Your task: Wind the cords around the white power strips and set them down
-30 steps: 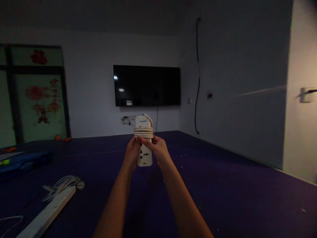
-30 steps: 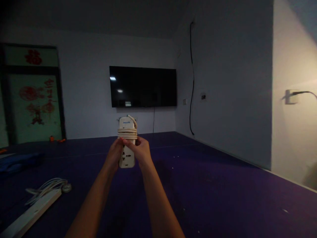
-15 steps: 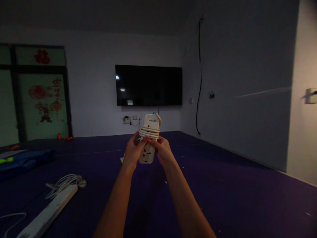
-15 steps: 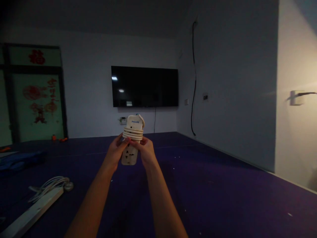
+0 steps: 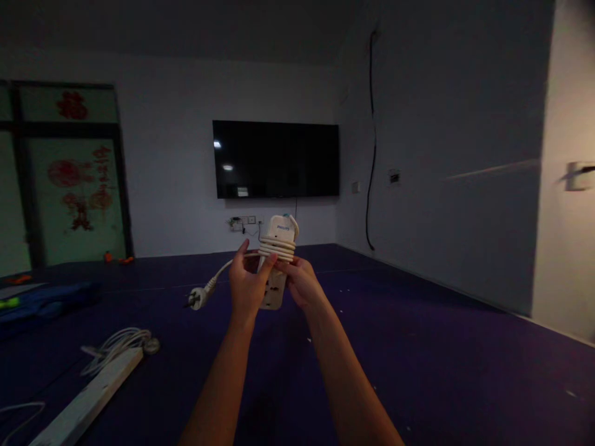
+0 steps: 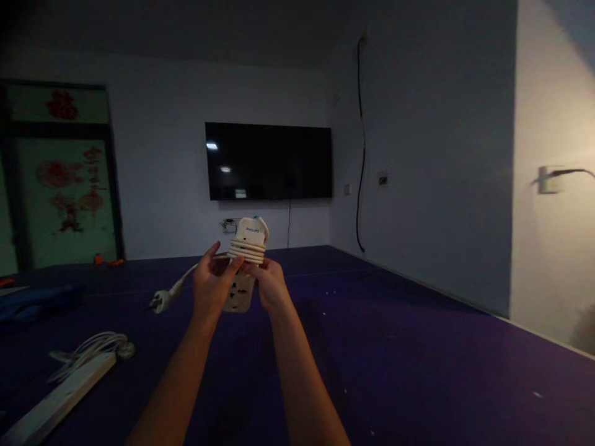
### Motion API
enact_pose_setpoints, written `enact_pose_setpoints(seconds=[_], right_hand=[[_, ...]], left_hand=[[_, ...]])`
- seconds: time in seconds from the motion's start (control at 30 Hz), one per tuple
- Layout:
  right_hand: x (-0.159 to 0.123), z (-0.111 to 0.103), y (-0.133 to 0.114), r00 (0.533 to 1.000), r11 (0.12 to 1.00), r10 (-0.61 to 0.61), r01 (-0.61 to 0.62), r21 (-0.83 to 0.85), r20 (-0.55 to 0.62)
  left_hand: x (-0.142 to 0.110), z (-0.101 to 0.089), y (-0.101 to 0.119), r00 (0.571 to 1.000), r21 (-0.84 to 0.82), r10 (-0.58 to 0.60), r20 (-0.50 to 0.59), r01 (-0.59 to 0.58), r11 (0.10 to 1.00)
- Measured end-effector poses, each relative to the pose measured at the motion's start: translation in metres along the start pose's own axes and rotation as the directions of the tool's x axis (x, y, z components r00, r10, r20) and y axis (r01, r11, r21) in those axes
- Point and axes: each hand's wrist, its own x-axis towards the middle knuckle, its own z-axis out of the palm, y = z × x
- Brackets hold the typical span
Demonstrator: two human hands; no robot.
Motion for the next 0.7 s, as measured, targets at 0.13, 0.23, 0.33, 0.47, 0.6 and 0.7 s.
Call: enact_pose_setpoints(seconds=[0.13,0.23,0.33,0.47,0.6,0.7], right_hand=[[0.001,0.0,0.004,0.996,0.998,-0.047,0.045,-0.035,-0.076],[0.001,0.001,0.004,0.991,0.995,-0.084,0.077,-0.063,-0.105],[0.0,0.004,0.001,0.987,0.991,-0.12,0.111,-0.08,-0.11],[-0.004,0.011,-0.002,0.976,0.989,-0.146,0.141,-0.045,-0.159],[-0.007,0.016,-0.006,0.958,0.984,-0.177,0.178,-0.018,-0.225],[-0.009,0.017,-0.01,0.94,0.981,-0.189,0.191,-0.019,-0.283]], left_hand=[[0.0,-0.002,0.0,0.998,0.015,0.043,0.04,-0.044,0.999],[-0.002,0.0,-0.002,0.992,0.063,0.106,0.068,-0.11,0.992],[-0.005,0.001,-0.004,0.974,0.152,0.219,0.06,-0.226,0.962],[-0.008,-0.001,-0.007,0.916,0.268,0.391,0.092,-0.401,0.876],[-0.005,-0.006,-0.008,0.799,0.345,0.538,0.269,-0.602,0.72],[-0.003,-0.008,-0.008,0.709,0.363,0.565,0.423,-0.704,0.611]])
